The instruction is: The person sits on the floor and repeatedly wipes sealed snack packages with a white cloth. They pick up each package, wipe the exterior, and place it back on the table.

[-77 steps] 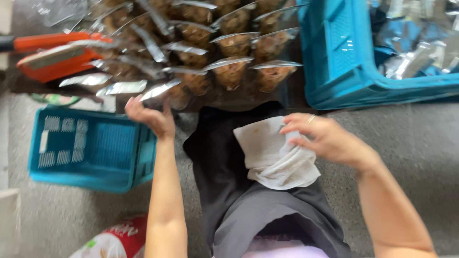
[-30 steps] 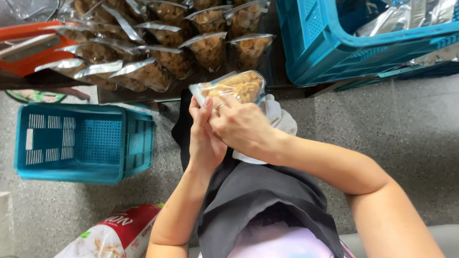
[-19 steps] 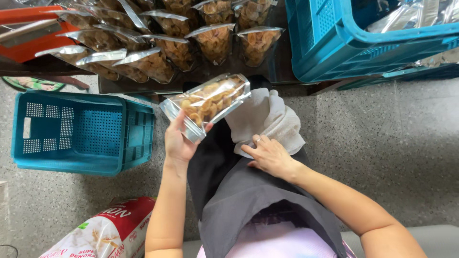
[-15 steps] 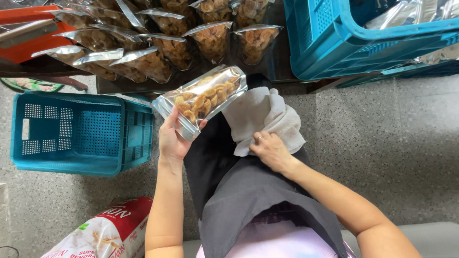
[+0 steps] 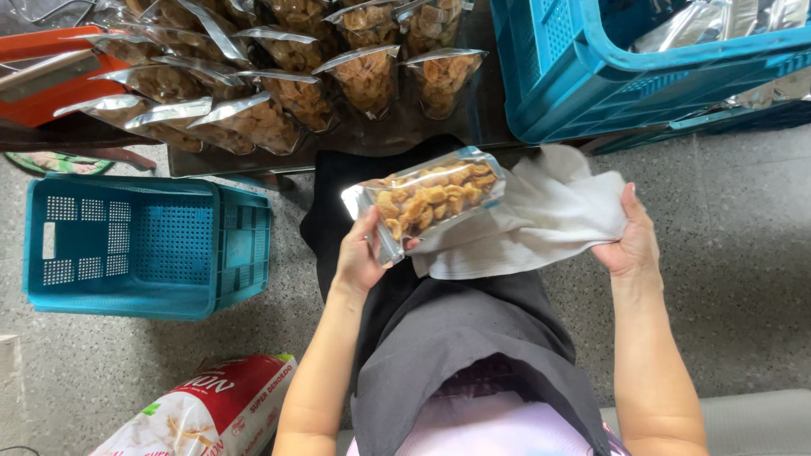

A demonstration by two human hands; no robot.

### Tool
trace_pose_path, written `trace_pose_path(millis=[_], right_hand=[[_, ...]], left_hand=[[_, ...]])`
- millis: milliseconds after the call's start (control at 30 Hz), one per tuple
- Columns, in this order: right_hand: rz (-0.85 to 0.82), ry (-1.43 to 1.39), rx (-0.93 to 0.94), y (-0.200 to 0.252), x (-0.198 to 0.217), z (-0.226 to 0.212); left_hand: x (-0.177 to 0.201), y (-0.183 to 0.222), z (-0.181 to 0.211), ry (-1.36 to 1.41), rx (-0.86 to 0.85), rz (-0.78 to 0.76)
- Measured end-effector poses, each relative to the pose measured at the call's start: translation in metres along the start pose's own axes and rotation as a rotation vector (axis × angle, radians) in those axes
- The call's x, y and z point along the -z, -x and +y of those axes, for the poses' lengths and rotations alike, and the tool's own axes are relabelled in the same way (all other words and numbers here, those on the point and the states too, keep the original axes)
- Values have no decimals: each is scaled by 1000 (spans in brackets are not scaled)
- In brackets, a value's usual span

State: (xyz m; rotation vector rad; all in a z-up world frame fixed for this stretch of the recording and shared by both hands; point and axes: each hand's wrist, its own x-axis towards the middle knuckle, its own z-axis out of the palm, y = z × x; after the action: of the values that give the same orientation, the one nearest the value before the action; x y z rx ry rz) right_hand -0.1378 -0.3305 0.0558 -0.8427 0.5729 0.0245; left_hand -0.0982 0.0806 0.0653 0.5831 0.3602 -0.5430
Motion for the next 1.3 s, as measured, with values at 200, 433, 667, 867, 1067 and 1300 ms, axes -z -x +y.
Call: trace_pose_path(millis=[200, 433, 667, 867, 1067, 1300], right_hand=[[-407, 717, 311, 39, -76, 2], [-794, 1630, 1374, 11, -209, 139], [-433, 1783, 1024, -86, -112, 135], [-65, 198, 271, -68, -52, 47], [-437, 1392, 342, 30, -113, 23], [-705, 1610, 1238, -11, -183, 146]], left_hand=[[38, -21, -24, -232, -19, 194], [96, -24, -54, -561, -291, 133], [79, -15, -48, -465, -251, 164], [63, -15, -31, -465, -286, 121], [81, -23, -35, -417, -259, 80], [84, -16, -47, -531, -274, 216]])
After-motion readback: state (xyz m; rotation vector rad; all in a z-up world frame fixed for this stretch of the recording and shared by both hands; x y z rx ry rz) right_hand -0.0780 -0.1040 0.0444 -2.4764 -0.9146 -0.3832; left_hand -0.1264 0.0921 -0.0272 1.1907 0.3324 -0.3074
